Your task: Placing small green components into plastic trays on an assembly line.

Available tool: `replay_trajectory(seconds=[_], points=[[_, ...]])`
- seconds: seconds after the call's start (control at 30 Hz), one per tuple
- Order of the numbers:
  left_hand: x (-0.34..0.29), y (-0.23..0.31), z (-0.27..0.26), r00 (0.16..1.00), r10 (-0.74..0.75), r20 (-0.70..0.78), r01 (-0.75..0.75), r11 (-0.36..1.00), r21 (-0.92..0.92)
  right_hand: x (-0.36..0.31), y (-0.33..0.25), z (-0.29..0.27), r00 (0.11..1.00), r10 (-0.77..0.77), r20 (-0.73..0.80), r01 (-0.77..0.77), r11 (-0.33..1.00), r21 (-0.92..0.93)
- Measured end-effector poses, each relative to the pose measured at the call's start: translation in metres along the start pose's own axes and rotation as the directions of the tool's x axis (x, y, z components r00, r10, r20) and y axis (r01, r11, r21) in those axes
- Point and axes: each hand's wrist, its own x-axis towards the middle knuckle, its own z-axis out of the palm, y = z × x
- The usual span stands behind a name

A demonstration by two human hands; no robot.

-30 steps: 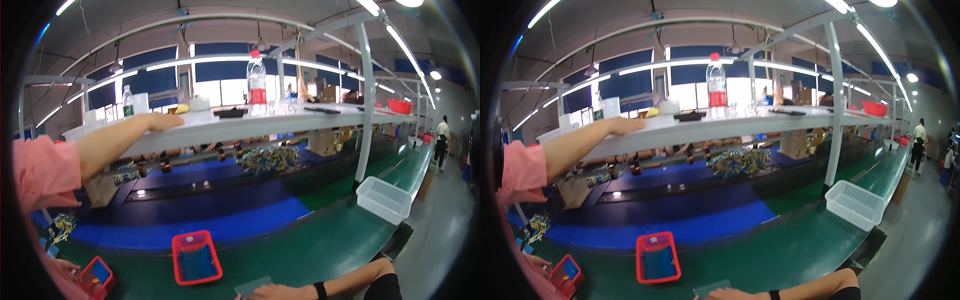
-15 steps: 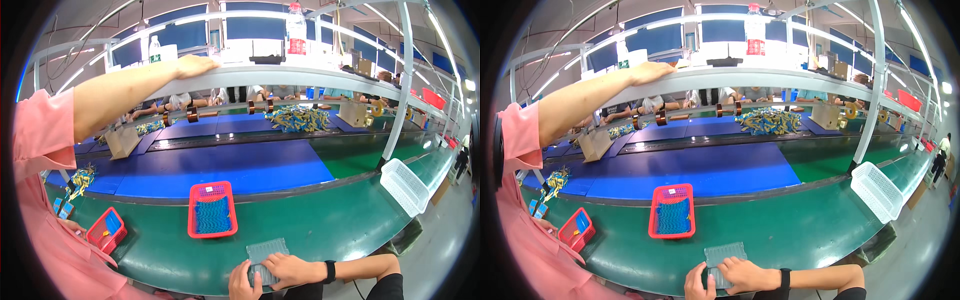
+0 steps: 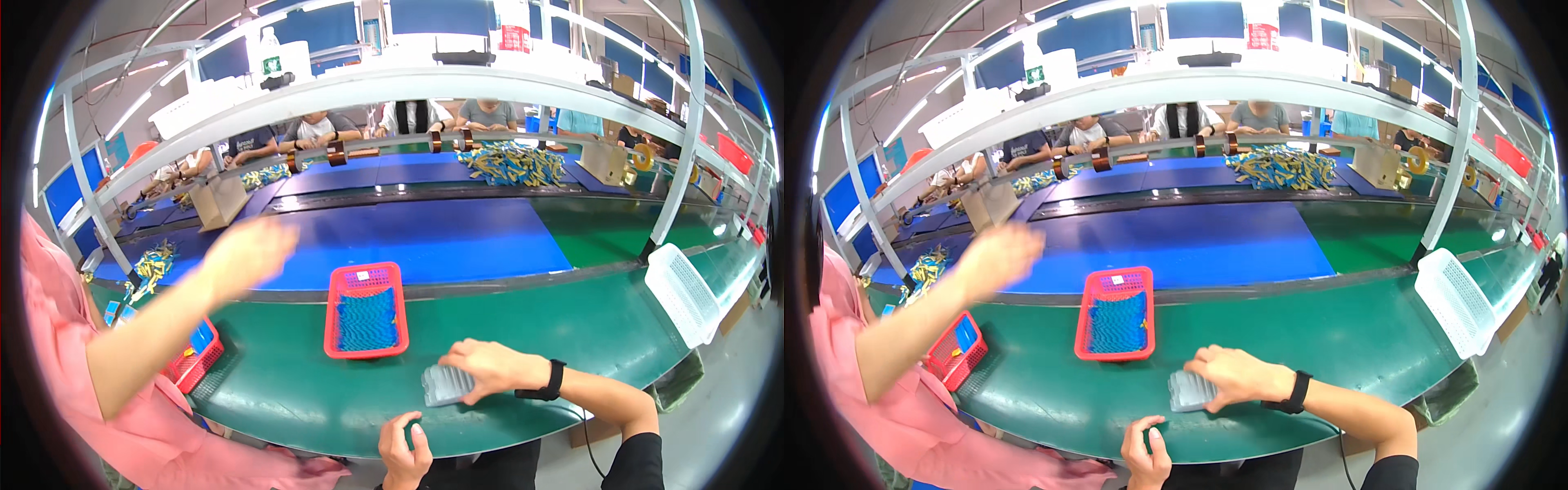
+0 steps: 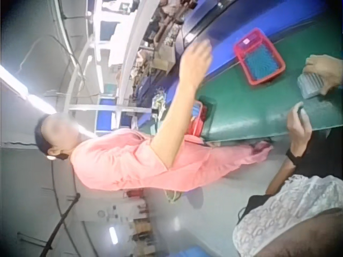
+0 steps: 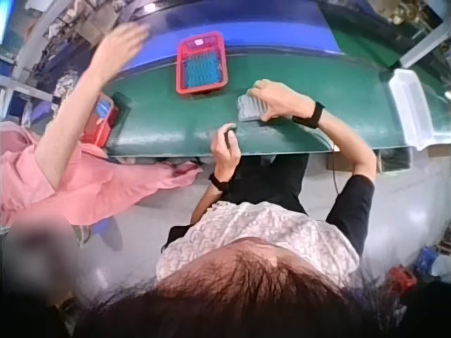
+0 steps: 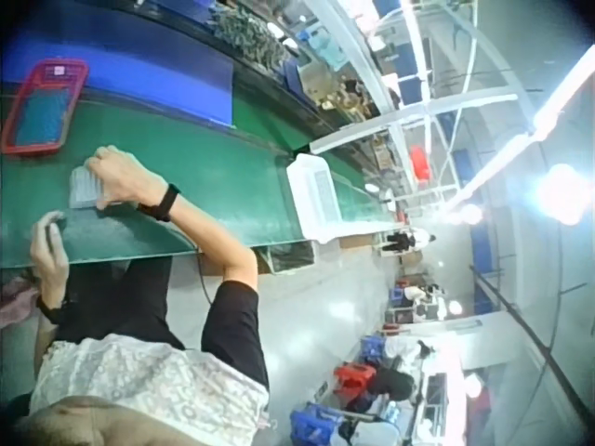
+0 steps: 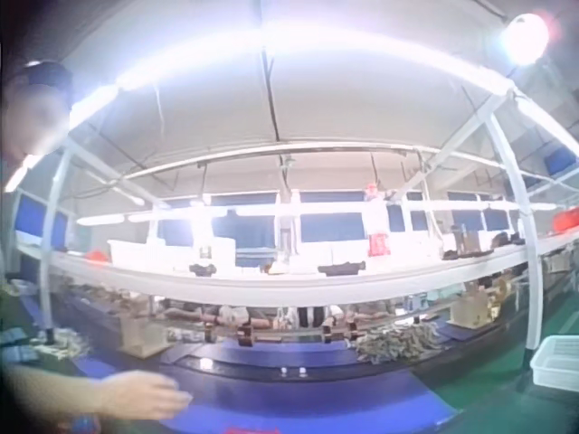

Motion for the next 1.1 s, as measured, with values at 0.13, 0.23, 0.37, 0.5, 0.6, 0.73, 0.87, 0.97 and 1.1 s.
replay_trajectory(seconds=[0.13,0.23,0.37,0.5,0.6,0.73,0.87,0.97,1.1], points=[[-0.017,0.013,-0.007,0.995,-0.094,0.014,0.092,0.992,0.082,-0.004,-0.003,0.012,0.996,-0.081,-0.028,0.081,0.996,0.021],[-0.018,0.013,-0.009,1.0,-0.028,-0.006,0.029,0.993,0.116,-0.007,-0.008,0.015,0.997,-0.075,0.01,0.075,0.997,0.007],[-0.015,-0.006,-0.006,0.997,0.077,0.009,-0.077,0.991,0.113,-0.011,-0.004,0.015,1.0,-0.008,0.004,0.008,1.0,-0.022],[-0.008,-0.006,-0.004,0.999,0.028,0.043,-0.033,0.992,0.118,-0.016,0.004,0.011,1.0,0.024,-0.012,-0.024,1.0,-0.005],[-0.009,-0.005,-0.009,0.998,0.045,0.047,-0.05,0.992,0.113,-0.016,-0.008,-0.012,0.999,0.028,0.025,-0.025,0.995,-0.093],[-0.008,0.001,-0.006,0.996,0.058,0.062,-0.066,0.99,0.127,-0.051,-0.02,-0.07,0.979,0.009,-0.204,-0.045,0.984,-0.173],[-0.01,0.01,-0.007,0.996,0.052,0.07,-0.063,0.985,0.16,-0.091,-0.031,-0.139,0.919,-0.023,-0.394,-0.095,0.956,-0.279],[-0.011,0.014,-0.007,0.997,0.036,0.068,-0.048,0.981,0.188,-0.12,-0.041,-0.177,0.884,0.054,-0.465,-0.209,0.934,-0.29],[-0.01,0.014,-0.005,0.996,0.045,0.077,-0.061,0.976,0.209,-0.156,-0.039,-0.205,0.84,0.109,-0.531,-0.345,0.863,-0.369]])
